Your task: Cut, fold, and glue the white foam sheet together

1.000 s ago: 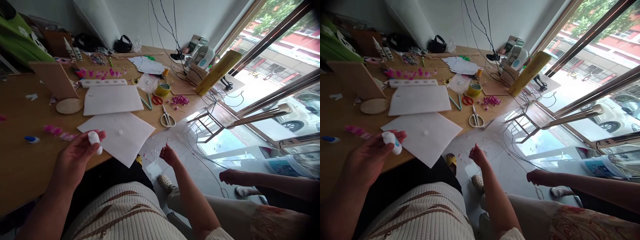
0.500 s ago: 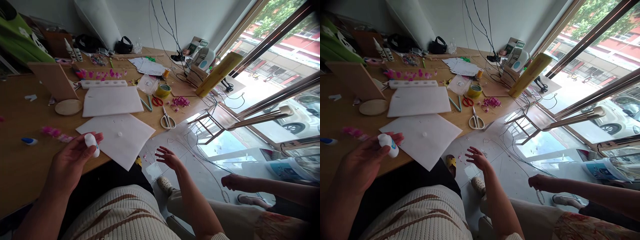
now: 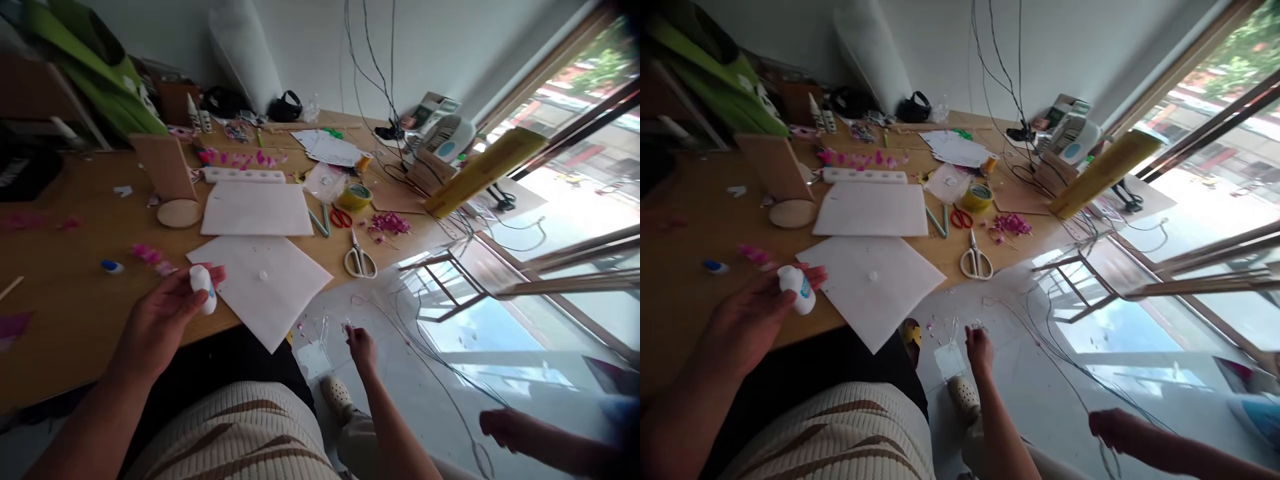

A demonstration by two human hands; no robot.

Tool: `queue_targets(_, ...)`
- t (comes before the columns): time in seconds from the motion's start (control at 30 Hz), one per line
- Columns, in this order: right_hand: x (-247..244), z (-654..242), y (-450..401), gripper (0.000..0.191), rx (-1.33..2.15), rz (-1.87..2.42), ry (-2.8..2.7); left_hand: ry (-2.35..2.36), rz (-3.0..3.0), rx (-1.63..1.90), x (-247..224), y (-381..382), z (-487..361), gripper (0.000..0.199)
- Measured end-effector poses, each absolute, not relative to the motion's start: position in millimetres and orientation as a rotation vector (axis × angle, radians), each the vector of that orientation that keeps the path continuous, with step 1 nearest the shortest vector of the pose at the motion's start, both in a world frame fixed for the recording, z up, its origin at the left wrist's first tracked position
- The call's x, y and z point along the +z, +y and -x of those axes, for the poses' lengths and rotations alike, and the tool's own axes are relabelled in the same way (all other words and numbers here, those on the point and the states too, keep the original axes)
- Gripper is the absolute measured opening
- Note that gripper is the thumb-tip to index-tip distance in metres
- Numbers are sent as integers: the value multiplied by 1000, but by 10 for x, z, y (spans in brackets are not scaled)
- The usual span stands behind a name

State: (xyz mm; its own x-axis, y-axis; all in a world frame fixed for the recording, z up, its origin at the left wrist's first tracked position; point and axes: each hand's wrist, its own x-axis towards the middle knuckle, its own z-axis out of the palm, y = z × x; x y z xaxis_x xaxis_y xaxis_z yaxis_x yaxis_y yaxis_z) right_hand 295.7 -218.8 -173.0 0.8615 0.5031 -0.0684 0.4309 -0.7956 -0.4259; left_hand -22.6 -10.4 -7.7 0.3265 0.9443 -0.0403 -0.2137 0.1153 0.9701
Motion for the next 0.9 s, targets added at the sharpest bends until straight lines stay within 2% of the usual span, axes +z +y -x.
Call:
queue_targets(0.07, -1502, -2899, -2087, 42, 136, 2532, -676, 801, -1107, 1018, -103, -117, 225, 37)
queue_targets(0.13, -1148, -2765, -1931, 41, 34, 2350, -713, 746, -1142, 1001, -127, -146, 207, 38)
queue_targets(0.2, -755, -2526, -1731, 32, 26, 1872, -779, 684, -1198, 967, -124, -193, 173, 40)
queue_targets(0.27, -421, -2220, -1521, 25, 216, 1589, -869, 633, -1255, 933, -88, -250, 142, 40)
queue_targets(0.37, -161, -1825, -1248, 23, 603, 1385, -1004, 563, -1314, 912, -20, -314, 149, 37)
queue_targets(0.43, -140, -1705, -1105, 21, 662, 1387, -1028, 541, -1305, 925, -6, -320, 202, 37)
queue_targets(0.6, -254, -1798, -782, 14, 360, 1637, -1332, 612, -1143, 987, -123, -219, 320, 40)
queue_targets(0.9, -298, -1838, -455, 13, 302, 1953, -1714, 698, -1025, 931, -259, -84, 213, 40)
